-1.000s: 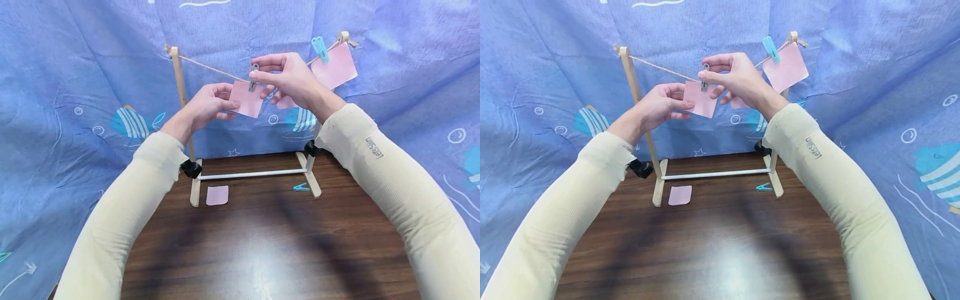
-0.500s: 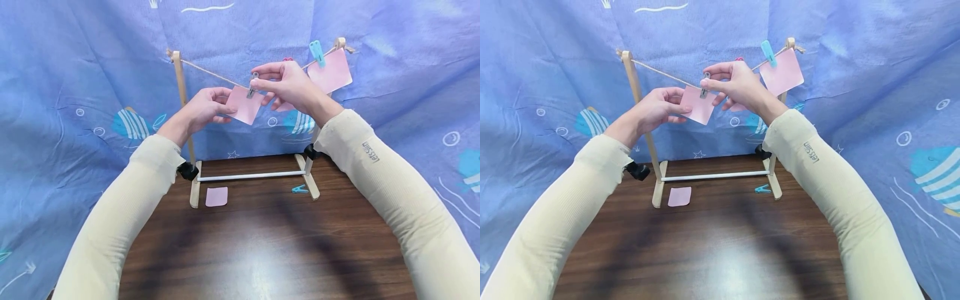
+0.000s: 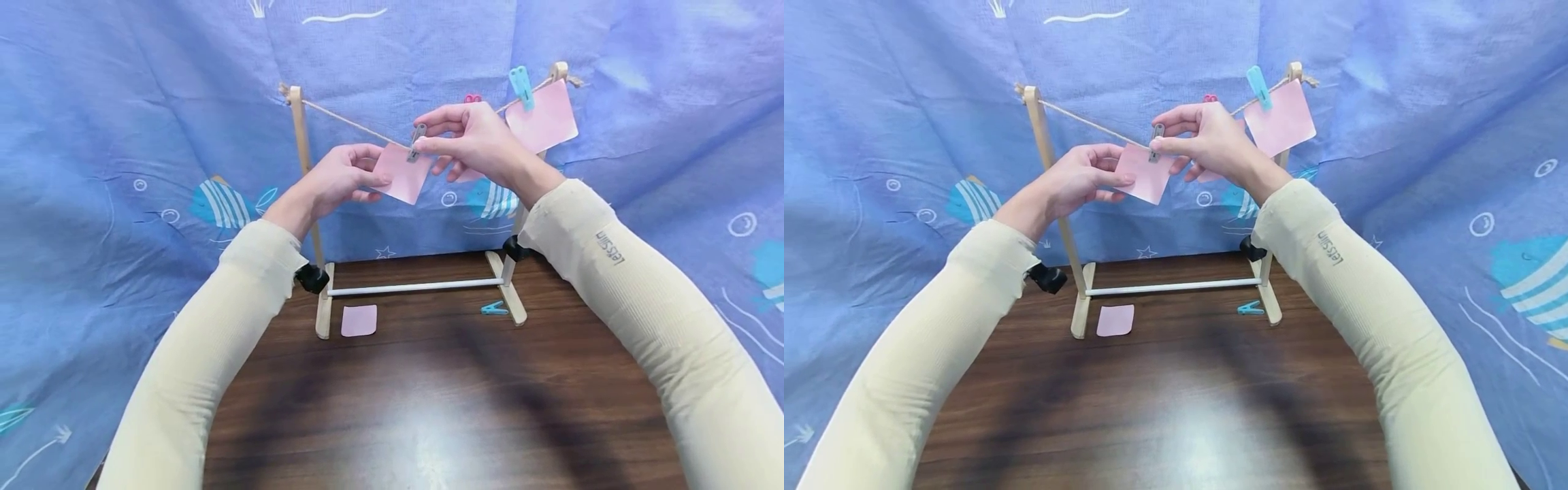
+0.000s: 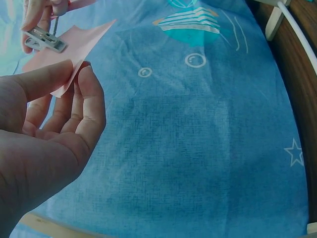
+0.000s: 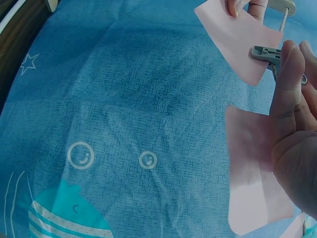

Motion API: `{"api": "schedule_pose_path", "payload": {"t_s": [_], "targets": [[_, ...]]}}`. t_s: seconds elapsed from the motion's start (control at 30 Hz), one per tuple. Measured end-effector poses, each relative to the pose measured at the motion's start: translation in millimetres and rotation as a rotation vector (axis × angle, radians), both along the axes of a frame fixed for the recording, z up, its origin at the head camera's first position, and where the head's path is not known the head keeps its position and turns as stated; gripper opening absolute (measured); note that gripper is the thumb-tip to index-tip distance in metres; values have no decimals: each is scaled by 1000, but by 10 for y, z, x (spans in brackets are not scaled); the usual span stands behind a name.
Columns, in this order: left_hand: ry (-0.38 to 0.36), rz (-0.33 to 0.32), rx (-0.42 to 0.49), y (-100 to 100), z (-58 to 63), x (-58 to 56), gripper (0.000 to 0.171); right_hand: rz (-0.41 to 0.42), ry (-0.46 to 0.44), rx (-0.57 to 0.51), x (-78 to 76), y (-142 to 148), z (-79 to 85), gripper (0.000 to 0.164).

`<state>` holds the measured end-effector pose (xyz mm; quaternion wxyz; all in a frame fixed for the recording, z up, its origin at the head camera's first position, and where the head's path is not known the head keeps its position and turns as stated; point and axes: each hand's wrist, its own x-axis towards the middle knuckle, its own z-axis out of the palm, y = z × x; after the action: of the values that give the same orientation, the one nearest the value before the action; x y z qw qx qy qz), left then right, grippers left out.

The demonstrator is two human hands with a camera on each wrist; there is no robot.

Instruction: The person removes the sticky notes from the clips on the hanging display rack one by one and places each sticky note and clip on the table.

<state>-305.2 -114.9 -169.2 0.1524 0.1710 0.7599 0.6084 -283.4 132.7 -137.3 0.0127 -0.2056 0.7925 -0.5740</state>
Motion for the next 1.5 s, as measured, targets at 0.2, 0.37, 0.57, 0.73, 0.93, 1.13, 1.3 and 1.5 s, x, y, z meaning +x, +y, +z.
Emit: {"api": "schedule_pose_path", "payload": {"t_s": [0.2, 0.37, 0.57, 0.73, 0.93, 1.13, 1.3, 1.5], "targets": [[10, -1, -13, -4, -22, 3, 37, -2, 44, -2, -7, 12, -54, 46], [14, 9, -15, -103, -10, 24, 37, 31, 92, -8, -40, -70, -88, 43], [19, 19, -12, -180, -10, 50, 37, 51, 148, -11, -67, -151, -98, 36], [13, 22, -20, -195, -13, 54, 38, 33, 154, -4, -62, -154, -112, 33], [25, 28, -32, -168, 18, 61, 37, 11, 137, -35, -60, -136, -107, 32], [30, 19, -43, -120, 20, 45, 38, -17, 121, -59, -59, -102, -104, 37], [24, 16, -35, -93, 28, 50, 38, -33, 130, -72, -40, -80, -87, 36], [10, 12, 5, -132, 60, 58, 37, -38, 182, -150, 13, -69, -21, 30]]}}
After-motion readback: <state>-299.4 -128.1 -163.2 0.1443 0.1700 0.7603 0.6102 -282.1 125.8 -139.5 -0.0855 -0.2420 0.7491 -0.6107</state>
